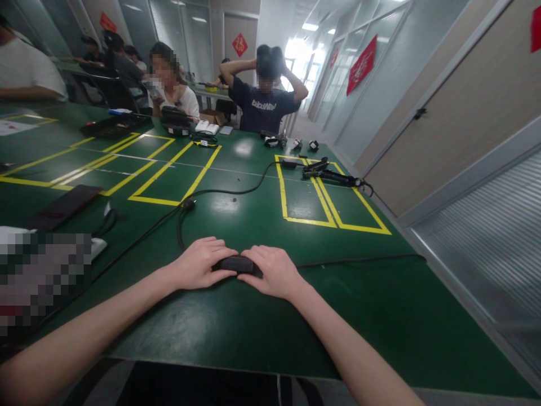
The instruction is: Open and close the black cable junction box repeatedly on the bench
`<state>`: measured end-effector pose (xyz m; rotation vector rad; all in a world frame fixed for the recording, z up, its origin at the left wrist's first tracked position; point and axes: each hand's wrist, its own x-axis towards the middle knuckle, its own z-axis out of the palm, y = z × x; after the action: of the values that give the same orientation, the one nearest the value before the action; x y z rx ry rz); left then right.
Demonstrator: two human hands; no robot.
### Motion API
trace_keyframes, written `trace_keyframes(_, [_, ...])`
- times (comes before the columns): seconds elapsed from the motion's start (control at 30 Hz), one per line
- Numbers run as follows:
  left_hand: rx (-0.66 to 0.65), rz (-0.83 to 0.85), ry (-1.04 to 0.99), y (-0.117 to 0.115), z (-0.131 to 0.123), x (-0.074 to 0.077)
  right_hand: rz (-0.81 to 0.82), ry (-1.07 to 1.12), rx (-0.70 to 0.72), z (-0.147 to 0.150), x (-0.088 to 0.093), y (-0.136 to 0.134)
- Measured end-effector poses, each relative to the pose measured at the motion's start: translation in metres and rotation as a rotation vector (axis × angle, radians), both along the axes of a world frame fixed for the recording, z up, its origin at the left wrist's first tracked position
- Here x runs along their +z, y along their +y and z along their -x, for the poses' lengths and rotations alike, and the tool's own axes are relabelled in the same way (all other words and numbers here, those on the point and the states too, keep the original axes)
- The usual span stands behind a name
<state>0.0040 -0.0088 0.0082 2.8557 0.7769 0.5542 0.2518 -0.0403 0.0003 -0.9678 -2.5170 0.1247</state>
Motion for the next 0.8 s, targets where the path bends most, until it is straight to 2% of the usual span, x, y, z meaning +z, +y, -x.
trace_keyframes(0.2, [-0.017,-0.047,-0.033,-0.001,-0.001,-0.004,-0.080,0.020,0.013,-0.003,-0.006,0.001])
trace_keyframes(0.3, [-0.015,-0.066,-0.038,-0.001,-0.002,-0.008,-0.010,0.089,0.009,-0.004,-0.004,0.001])
trace_keyframes(0.37, [-0.012,-0.112,-0.035,-0.001,-0.002,-0.009,0.155,0.185,-0.022,-0.004,0.000,0.001])
trace_keyframes(0.5, [-0.033,-0.264,-0.014,-0.001,-0.001,-0.008,0.650,0.401,-0.137,-0.005,0.008,0.002])
trace_keyframes(0.57, [-0.044,-0.306,-0.021,-0.001,-0.001,-0.008,0.789,0.442,-0.152,-0.005,0.009,0.003])
trace_keyframes(0.63, [-0.023,-0.292,-0.039,0.000,-0.001,-0.009,0.757,0.454,-0.172,-0.005,0.008,0.003])
trace_keyframes(0.73, [0.072,-0.157,-0.077,0.002,-0.002,-0.011,0.511,0.418,-0.195,-0.004,0.006,0.002])
trace_keyframes(0.8, [0.119,-0.044,-0.105,0.003,-0.001,-0.012,0.347,0.373,-0.149,-0.004,0.006,0.000])
